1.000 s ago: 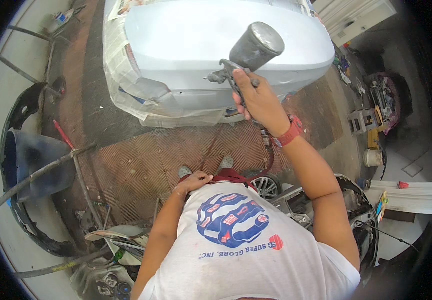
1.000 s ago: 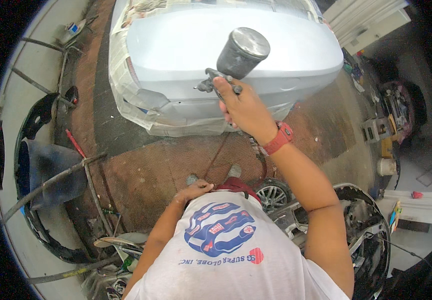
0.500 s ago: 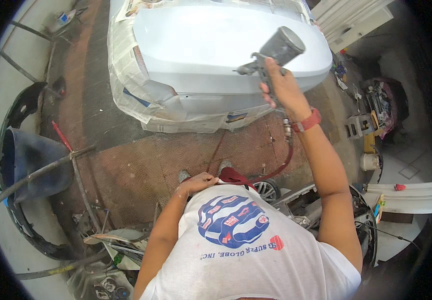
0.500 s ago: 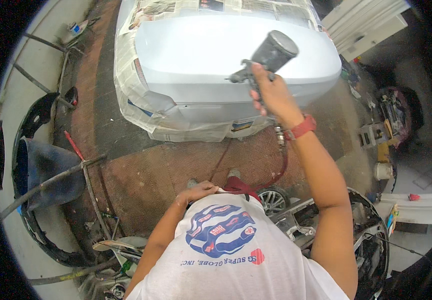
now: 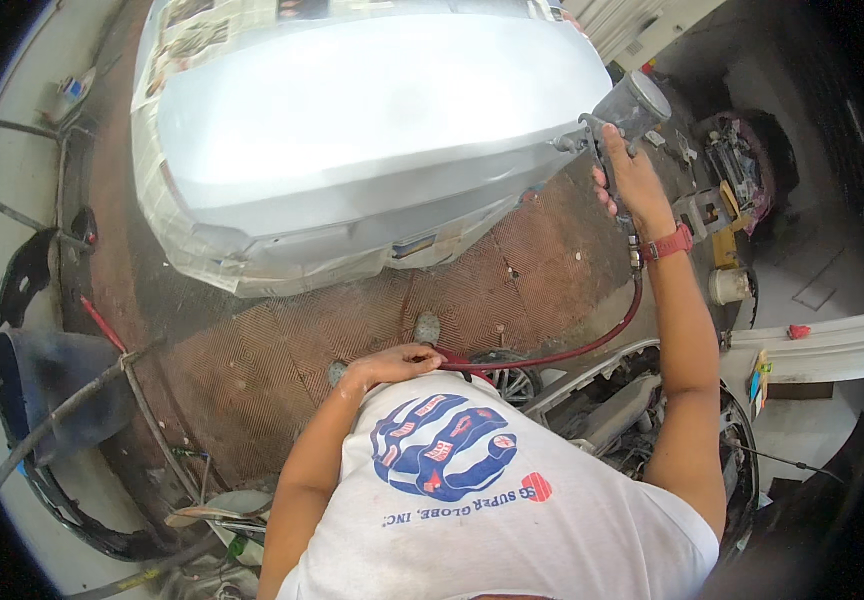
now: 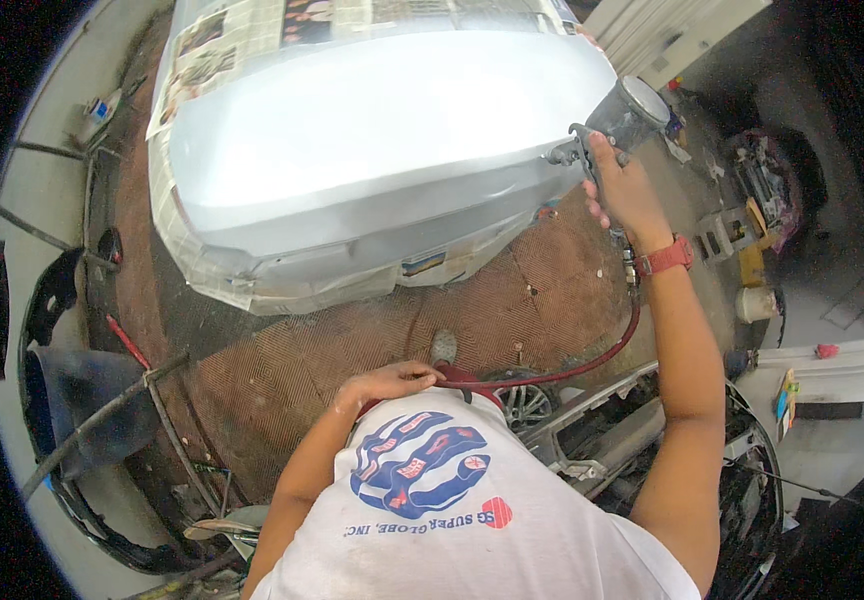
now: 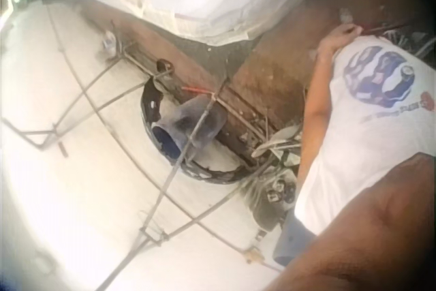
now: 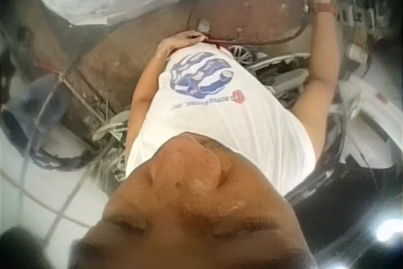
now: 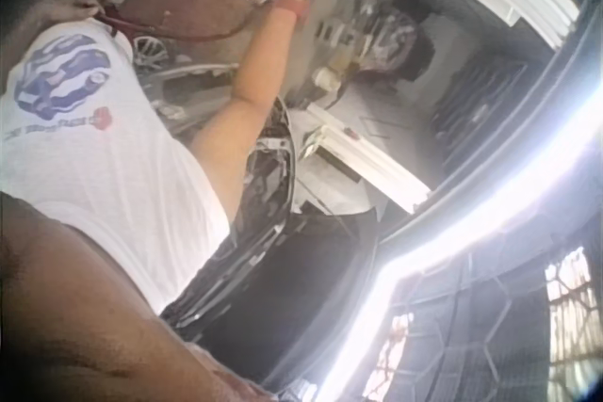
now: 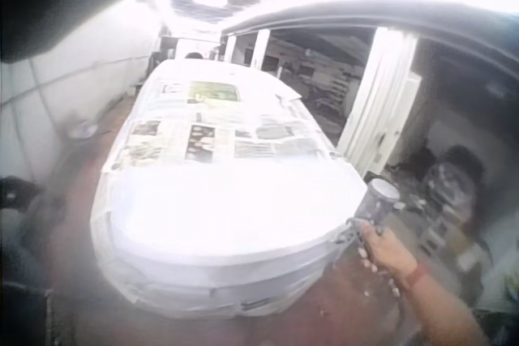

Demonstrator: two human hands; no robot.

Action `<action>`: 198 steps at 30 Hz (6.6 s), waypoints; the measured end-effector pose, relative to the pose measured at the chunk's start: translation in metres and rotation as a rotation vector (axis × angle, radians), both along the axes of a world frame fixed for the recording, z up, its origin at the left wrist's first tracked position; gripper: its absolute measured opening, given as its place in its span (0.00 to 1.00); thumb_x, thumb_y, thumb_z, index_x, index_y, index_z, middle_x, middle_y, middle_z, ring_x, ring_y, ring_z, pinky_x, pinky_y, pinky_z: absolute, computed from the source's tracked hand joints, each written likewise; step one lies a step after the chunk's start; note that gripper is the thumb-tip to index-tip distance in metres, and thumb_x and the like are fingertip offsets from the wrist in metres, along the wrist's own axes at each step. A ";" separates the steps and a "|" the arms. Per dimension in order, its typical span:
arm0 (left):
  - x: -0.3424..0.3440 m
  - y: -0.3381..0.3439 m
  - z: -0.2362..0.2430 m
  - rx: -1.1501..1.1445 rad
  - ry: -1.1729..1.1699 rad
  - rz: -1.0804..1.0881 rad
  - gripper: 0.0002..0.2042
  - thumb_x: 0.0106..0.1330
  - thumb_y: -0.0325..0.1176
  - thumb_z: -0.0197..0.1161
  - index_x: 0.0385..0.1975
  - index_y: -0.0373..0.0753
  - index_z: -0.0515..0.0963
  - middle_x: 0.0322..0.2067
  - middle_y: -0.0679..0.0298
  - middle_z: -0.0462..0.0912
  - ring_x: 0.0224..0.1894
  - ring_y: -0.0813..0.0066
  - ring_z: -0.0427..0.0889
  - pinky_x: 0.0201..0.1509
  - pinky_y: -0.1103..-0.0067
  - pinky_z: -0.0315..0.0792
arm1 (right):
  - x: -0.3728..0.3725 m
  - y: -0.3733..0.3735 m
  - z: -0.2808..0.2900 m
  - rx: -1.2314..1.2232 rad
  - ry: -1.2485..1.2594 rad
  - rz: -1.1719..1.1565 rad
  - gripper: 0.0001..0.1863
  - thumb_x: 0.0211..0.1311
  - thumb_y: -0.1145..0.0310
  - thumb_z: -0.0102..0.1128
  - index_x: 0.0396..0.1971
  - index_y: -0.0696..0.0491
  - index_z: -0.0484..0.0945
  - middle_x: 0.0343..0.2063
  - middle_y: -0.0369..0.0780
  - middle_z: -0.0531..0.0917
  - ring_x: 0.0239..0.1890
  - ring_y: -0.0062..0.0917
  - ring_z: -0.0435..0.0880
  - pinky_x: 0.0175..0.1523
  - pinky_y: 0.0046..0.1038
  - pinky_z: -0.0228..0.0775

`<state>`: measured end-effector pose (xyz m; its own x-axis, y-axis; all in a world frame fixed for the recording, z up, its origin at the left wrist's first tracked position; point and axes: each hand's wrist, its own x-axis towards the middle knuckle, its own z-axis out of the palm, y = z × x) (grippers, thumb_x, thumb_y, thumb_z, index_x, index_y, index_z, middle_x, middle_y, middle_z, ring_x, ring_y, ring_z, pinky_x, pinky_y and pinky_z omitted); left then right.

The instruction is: The person uses a spray gun to apply white paint to a car bumper and then to the hood of a vehicle. After finishing, the person walks to a cluttered area, sits on the floor, and handles paint cans and a phone.

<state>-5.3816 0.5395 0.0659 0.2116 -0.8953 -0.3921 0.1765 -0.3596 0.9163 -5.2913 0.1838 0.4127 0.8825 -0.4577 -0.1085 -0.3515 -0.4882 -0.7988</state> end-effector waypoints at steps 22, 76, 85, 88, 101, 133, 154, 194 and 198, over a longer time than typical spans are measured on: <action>0.058 -0.212 0.068 0.048 0.080 -0.017 0.36 0.79 0.66 0.56 0.77 0.48 0.72 0.77 0.50 0.70 0.80 0.52 0.66 0.83 0.61 0.59 | 0.108 -0.332 -0.038 -0.053 -0.049 -0.180 0.35 0.77 0.31 0.56 0.33 0.54 0.79 0.19 0.31 0.78 0.15 0.17 0.77 0.18 0.24 0.67; 0.028 -0.085 0.046 -0.151 0.108 0.826 0.30 0.87 0.60 0.45 0.64 0.40 0.84 0.51 0.61 0.87 0.49 0.71 0.81 0.62 0.71 0.75 | 0.376 0.278 0.006 -0.222 -0.194 0.924 0.40 0.78 0.30 0.50 0.29 0.58 0.78 0.15 0.38 0.79 0.13 0.24 0.80 0.17 0.29 0.69; 0.052 -0.107 0.038 -0.072 0.129 0.749 0.33 0.84 0.64 0.49 0.65 0.40 0.84 0.62 0.56 0.87 0.65 0.63 0.83 0.73 0.71 0.72 | 0.249 0.237 0.031 -0.279 -0.077 1.294 0.40 0.82 0.31 0.44 0.27 0.55 0.80 0.14 0.32 0.75 0.15 0.17 0.76 0.21 0.25 0.68; 0.056 -0.107 0.043 -0.045 0.163 0.749 0.31 0.86 0.60 0.50 0.66 0.38 0.83 0.62 0.56 0.87 0.65 0.66 0.82 0.73 0.72 0.72 | 0.227 0.228 0.040 -0.286 0.014 1.416 0.40 0.82 0.31 0.44 0.27 0.55 0.81 0.14 0.32 0.75 0.15 0.17 0.76 0.23 0.24 0.69; 0.066 -0.123 0.037 -0.114 0.043 0.742 0.33 0.85 0.63 0.46 0.68 0.42 0.82 0.67 0.55 0.84 0.70 0.61 0.80 0.76 0.70 0.70 | 0.332 0.198 0.023 -0.166 -0.096 1.041 0.38 0.81 0.30 0.47 0.31 0.55 0.77 0.16 0.33 0.78 0.13 0.19 0.78 0.15 0.22 0.65; 0.073 -0.144 0.040 -0.046 0.196 0.723 0.35 0.84 0.65 0.49 0.73 0.41 0.77 0.69 0.55 0.81 0.72 0.63 0.77 0.77 0.71 0.69 | 0.304 0.138 0.018 -0.180 -0.103 1.103 0.37 0.83 0.33 0.46 0.30 0.54 0.77 0.16 0.33 0.77 0.13 0.17 0.77 0.15 0.21 0.64; 0.076 -0.236 0.074 0.075 0.181 0.749 0.36 0.83 0.65 0.51 0.76 0.41 0.73 0.70 0.53 0.79 0.73 0.61 0.75 0.77 0.70 0.66 | 0.291 0.070 0.022 -0.232 -0.136 1.224 0.41 0.80 0.28 0.46 0.36 0.57 0.84 0.15 0.31 0.74 0.14 0.14 0.73 0.19 0.23 0.66; 0.076 -0.364 0.076 0.110 0.127 1.021 0.35 0.83 0.64 0.52 0.75 0.40 0.74 0.69 0.54 0.79 0.72 0.63 0.75 0.76 0.71 0.67 | 0.338 -0.016 0.024 -0.159 -0.115 1.307 0.38 0.78 0.30 0.50 0.41 0.56 0.83 0.18 0.31 0.77 0.17 0.15 0.77 0.20 0.23 0.67; 0.075 -0.409 0.059 0.052 0.197 1.111 0.32 0.84 0.61 0.54 0.72 0.40 0.77 0.64 0.58 0.84 0.67 0.68 0.78 0.73 0.73 0.69 | 0.311 -0.026 0.032 -0.124 -0.076 1.495 0.37 0.79 0.30 0.49 0.39 0.55 0.83 0.17 0.30 0.76 0.16 0.14 0.76 0.19 0.22 0.66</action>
<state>-5.3065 0.1300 0.1253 0.8109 -0.2309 -0.5376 0.5617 0.0502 0.8258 -4.9802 0.1581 0.4445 0.5324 0.8435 -0.0709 0.5582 -0.4128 -0.7198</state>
